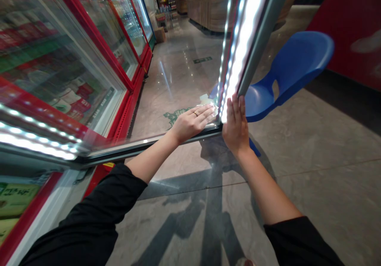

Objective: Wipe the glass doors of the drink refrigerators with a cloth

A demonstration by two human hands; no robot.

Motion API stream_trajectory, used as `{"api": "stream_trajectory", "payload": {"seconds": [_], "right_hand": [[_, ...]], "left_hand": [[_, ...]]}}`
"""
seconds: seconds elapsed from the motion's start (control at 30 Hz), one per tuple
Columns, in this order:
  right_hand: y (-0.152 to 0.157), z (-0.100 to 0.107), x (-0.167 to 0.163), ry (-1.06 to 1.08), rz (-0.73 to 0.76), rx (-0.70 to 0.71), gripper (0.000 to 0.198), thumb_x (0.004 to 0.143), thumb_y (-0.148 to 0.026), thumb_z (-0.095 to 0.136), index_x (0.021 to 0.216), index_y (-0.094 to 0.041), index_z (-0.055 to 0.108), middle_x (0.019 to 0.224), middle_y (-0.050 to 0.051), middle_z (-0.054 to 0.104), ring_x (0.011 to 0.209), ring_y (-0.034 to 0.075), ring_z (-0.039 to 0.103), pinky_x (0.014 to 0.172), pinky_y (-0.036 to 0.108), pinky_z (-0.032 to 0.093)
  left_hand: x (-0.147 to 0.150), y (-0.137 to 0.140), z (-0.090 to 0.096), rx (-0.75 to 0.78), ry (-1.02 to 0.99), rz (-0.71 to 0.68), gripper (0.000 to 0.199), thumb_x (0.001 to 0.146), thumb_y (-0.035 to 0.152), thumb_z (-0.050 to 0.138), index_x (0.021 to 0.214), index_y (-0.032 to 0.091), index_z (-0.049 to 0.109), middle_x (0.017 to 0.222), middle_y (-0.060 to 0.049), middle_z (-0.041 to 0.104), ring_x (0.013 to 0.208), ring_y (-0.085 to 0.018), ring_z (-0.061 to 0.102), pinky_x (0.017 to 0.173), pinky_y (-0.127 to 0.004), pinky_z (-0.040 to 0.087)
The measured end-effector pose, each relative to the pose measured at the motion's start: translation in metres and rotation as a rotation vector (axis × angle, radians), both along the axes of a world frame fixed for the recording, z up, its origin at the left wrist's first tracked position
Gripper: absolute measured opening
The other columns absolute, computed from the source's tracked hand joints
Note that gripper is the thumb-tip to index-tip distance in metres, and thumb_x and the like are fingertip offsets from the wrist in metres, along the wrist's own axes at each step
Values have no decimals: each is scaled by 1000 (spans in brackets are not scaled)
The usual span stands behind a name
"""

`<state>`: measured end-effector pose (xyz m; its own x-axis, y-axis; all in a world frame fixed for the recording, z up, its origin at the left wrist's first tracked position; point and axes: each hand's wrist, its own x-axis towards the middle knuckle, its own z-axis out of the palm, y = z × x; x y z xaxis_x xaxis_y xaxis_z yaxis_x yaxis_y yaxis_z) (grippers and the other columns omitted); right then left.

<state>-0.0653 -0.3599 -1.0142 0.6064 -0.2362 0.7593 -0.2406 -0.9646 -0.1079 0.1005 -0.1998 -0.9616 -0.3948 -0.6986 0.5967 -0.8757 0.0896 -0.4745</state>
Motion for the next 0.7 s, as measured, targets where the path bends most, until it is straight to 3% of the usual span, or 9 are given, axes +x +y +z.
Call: {"api": "stream_trajectory", "payload": {"seconds": [0.1, 0.2, 0.27, 0.33, 0.43, 0.5, 0.6, 0.7], "right_hand": [[8, -2, 2, 22, 65, -39, 94, 110, -2, 31, 177, -35, -25, 187, 9, 33, 173, 31, 26, 139, 57, 40], [13, -3, 4, 59, 127, -32, 90, 112, -5, 29, 176, -36, -26, 185, 7, 38, 172, 28, 31, 142, 55, 37], [13, -4, 6, 88, 141, 10, 89, 113, -6, 29, 176, -36, -25, 186, 6, 35, 172, 29, 32, 143, 55, 35], [11, -6, 8, 98, 152, 28, 87, 112, -7, 29, 177, -35, -22, 188, 5, 32, 172, 29, 31, 143, 56, 34], [7, -8, 12, 74, 160, -5, 87, 112, -5, 29, 179, -32, -20, 189, 9, 28, 174, 30, 28, 142, 57, 36], [6, -9, 14, 58, 160, -30, 87, 112, -4, 29, 179, -30, -19, 188, 12, 29, 174, 29, 28, 141, 56, 37], [4, -9, 15, 36, 154, -47, 86, 112, -4, 28, 180, -28, -17, 187, 13, 32, 173, 28, 30, 141, 54, 39], [2, -8, 14, 56, 157, -38, 86, 112, -6, 29, 179, -30, -19, 187, 11, 32, 173, 28, 29, 141, 55, 38]], "left_hand": [[-3, 15, -26, -32, -9, 9, 30, 110, 5, 58, 136, 7, 74, 146, -11, 79, 137, -22, 76, 117, -34, 65], [-3, 19, -50, 67, -23, -9, 29, 110, 6, 60, 133, 9, 76, 141, -10, 82, 133, -21, 79, 114, -33, 67], [0, 18, -50, 128, -31, -26, 29, 110, 7, 61, 133, 11, 77, 140, -10, 82, 133, -21, 79, 114, -34, 67], [5, 19, -37, 126, -25, -34, 29, 110, 8, 61, 135, 10, 76, 143, -11, 80, 138, -22, 76, 116, -35, 66], [10, 28, -12, 24, 36, 8, 36, 111, 5, 57, 145, 8, 70, 151, -13, 76, 147, -23, 70, 122, -37, 63], [9, 34, -8, -23, 88, 45, 41, 111, 3, 56, 150, 8, 67, 155, -13, 73, 150, -23, 66, 124, -38, 61], [2, 33, -28, 14, 108, 49, 37, 110, 4, 58, 145, 8, 70, 151, -13, 75, 146, -24, 70, 122, -38, 63], [-5, 14, -53, 119, 86, 52, 33, 109, 4, 58, 137, 8, 76, 147, -14, 77, 139, -24, 75, 118, -36, 65]]}}
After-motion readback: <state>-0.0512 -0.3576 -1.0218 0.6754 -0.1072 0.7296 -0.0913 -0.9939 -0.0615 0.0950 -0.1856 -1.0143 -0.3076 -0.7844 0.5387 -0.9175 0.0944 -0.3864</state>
